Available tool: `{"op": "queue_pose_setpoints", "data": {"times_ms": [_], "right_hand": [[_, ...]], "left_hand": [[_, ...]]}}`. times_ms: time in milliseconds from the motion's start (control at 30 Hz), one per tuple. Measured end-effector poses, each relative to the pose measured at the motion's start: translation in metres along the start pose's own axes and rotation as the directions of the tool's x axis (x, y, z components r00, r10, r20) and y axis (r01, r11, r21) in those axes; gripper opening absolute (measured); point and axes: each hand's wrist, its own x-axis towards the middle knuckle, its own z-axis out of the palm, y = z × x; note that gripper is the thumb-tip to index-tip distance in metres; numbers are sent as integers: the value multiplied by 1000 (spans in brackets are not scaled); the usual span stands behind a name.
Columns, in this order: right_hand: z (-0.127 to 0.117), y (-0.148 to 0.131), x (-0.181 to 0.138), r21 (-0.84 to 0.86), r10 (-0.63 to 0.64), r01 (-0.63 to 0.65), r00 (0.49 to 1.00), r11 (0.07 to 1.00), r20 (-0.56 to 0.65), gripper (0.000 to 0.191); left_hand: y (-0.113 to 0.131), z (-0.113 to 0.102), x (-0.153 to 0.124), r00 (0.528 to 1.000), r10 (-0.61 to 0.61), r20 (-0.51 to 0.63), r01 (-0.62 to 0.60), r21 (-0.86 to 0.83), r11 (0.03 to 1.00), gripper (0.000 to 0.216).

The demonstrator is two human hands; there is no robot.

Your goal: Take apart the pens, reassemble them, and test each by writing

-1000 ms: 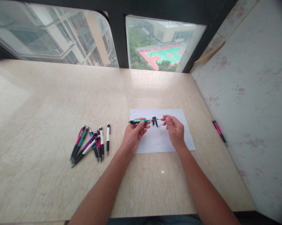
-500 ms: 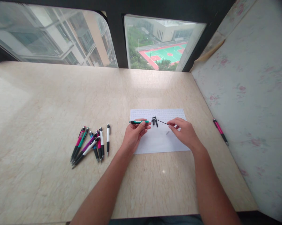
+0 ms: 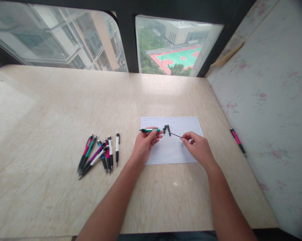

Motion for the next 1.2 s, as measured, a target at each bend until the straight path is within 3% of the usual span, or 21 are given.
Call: {"op": "queue_pose_setpoints", "data": {"times_ms": [133,267,367,533,767,867,967,1100,1200], "right_hand": [[-5,1,-3,20,73,-72,997,997,-37,11],[-5,1,-7,62,122,-125,991,990,56,11],[1,-3,-6,115,125,-136,987,984,96,12],[10,-12,-5,227,154,-158,987,961,37,12],[16,-16,-6,288,157,-180,982,940,103,11],[20,-16,0,227,91,-94,996,969,20,8],[23,-15,9,129,-52,56,998,990,-37,5],[27,-12,21,8,-227,227,974,974,23,8],[29,-10,25,-75,-284,289,956,954,70,11]], "left_hand": [[0,-1,1,1000,2,4,-2,6,1000,25],[0,-1,1,1000,-3,4,3,1,1000,27],[0,-1,1,1000,-4,4,4,7,1000,29],[0,-2,2,1000,-3,16,2,34,999,30],[0,-1,1,1000,0,19,-1,35,999,29],[0,-1,1,1000,-1,18,1,28,1000,29],[0,-1,1,1000,0,18,-1,19,1000,28],[0,-1,1,999,20,-38,-21,-33,999,27],[2,-3,3,993,53,-102,-61,-78,995,25]]}}
